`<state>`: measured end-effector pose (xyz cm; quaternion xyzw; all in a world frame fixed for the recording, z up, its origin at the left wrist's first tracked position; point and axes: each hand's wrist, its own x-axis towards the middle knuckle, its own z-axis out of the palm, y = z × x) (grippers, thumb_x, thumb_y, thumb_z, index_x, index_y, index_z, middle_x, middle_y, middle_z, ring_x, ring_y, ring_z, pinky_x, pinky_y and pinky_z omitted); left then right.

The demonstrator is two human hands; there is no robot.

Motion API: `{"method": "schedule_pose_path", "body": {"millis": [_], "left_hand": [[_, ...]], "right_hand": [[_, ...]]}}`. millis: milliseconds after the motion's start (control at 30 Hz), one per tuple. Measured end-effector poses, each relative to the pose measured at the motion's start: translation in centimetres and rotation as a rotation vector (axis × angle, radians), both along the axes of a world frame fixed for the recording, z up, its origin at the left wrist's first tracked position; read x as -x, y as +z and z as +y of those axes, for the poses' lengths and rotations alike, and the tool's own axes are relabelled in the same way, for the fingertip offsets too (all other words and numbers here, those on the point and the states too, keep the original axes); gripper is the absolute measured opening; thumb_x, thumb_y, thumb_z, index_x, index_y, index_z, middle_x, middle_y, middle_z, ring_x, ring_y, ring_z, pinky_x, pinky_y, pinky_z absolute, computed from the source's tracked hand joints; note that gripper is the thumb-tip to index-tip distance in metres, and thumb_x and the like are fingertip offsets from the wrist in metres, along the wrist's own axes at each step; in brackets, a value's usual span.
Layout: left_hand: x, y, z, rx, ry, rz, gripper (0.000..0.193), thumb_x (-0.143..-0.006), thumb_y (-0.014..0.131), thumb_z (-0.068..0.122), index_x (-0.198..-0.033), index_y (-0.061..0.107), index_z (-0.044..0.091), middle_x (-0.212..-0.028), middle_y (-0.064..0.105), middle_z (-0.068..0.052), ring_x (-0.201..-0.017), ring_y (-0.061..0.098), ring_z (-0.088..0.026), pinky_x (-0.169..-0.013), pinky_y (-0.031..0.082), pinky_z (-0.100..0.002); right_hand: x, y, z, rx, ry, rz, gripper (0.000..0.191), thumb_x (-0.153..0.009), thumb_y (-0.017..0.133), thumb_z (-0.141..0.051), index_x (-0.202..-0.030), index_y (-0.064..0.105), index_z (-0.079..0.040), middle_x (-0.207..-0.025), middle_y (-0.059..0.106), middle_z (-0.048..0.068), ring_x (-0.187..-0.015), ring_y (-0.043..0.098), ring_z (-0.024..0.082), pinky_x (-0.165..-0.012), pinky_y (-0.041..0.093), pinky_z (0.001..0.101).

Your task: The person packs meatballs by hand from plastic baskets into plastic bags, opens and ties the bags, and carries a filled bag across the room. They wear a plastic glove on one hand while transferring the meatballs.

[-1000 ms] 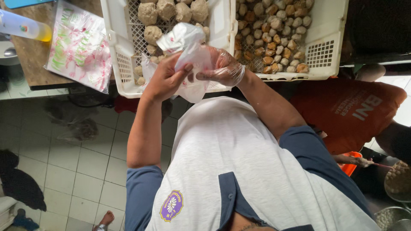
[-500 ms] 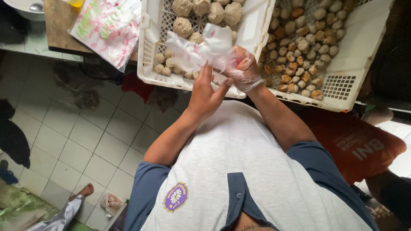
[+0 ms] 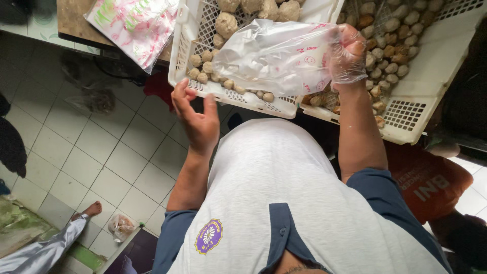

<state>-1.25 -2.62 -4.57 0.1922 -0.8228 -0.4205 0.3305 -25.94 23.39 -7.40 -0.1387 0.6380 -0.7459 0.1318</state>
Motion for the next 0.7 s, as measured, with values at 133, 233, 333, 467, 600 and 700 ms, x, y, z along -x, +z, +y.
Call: {"method": "schedule_pose_path", "body": {"millis": [133,233,333,467,600,700], "left_hand": [[3.6,3.2,2.9,0.59,-0.23,-0.029,0.111,-0.086,0.089,0.042,-0.165,0.013,0.026,-0.156,0.022,-0.027,-0.149,0.019,-0.044,-0.121,0.021,-0.068],[8.5,3.3,3.1,0.766,-0.138,-0.09,0.1,-0.087,0.084,0.044,-0.163,0.022,0.025,-0.152,0.028,-0.028,-0.144,0.029,-0.043,-0.118,0.022,-0.069],[9.5,2.7,1.4,0.624,-0.185,-0.357,0.05,-0.099,0.069,0.017,-0.145,0.049,0.01,-0.128,0.054,-0.019,-0.123,0.054,-0.034,-0.12,0.033,-0.063],[7.8,2.2,0.8,0.435,-0.258,-0.213,0.016,-0.093,0.062,0.001,-0.109,0.064,-0.002,-0.1,0.065,-0.02,-0.096,0.065,-0.036,-0.102,0.045,-0.054],[7.0,2.5,2.2,-0.004,-0.364,-0.209,0.019,-0.094,0.058,0.003,-0.111,0.061,-0.003,-0.097,0.066,-0.023,-0.091,0.066,-0.04,-0.083,0.052,-0.046],[6.9,3.1,2.4,-0.104,-0.392,-0.286,0.026,-0.095,0.065,0.016,-0.113,0.06,-0.003,-0.087,0.067,-0.024,-0.083,0.068,-0.042,-0.074,0.052,-0.05]], "right_hand": [[-0.8,0.9,-0.3,-0.201,0.211,0.091,0.041,-0.106,0.07,-0.048,-0.095,0.065,-0.009,-0.074,0.052,-0.007,-0.064,0.046,0.005,-0.055,0.037,0.0237],[-1.0,1.9,-0.8,-0.251,0.365,0.143,0.046,-0.101,0.073,-0.052,-0.097,0.065,-0.007,-0.071,0.051,-0.007,-0.062,0.044,0.006,-0.054,0.037,0.0245],[-0.4,2.6,-1.2,-0.397,0.408,0.247,0.056,-0.095,0.077,-0.056,-0.107,0.066,-0.002,-0.068,0.049,-0.006,-0.061,0.044,0.007,-0.053,0.038,0.026],[0.2,2.9,-2.2,-0.701,0.302,0.411,0.067,-0.092,0.079,-0.061,-0.118,0.069,0.0,-0.065,0.049,0.001,-0.06,0.046,0.014,-0.053,0.039,0.0346],[-0.3,2.4,-4.5,-0.737,0.207,0.613,0.062,-0.091,0.081,-0.057,-0.116,0.069,-0.002,-0.074,0.063,0.009,-0.068,0.064,0.022,-0.065,0.052,0.0392],[-0.5,2.5,-6.2,-0.649,0.133,0.767,0.055,-0.091,0.084,-0.052,-0.111,0.069,-0.003,-0.095,0.069,0.014,-0.085,0.068,0.029,-0.076,0.055,0.0411]]}}
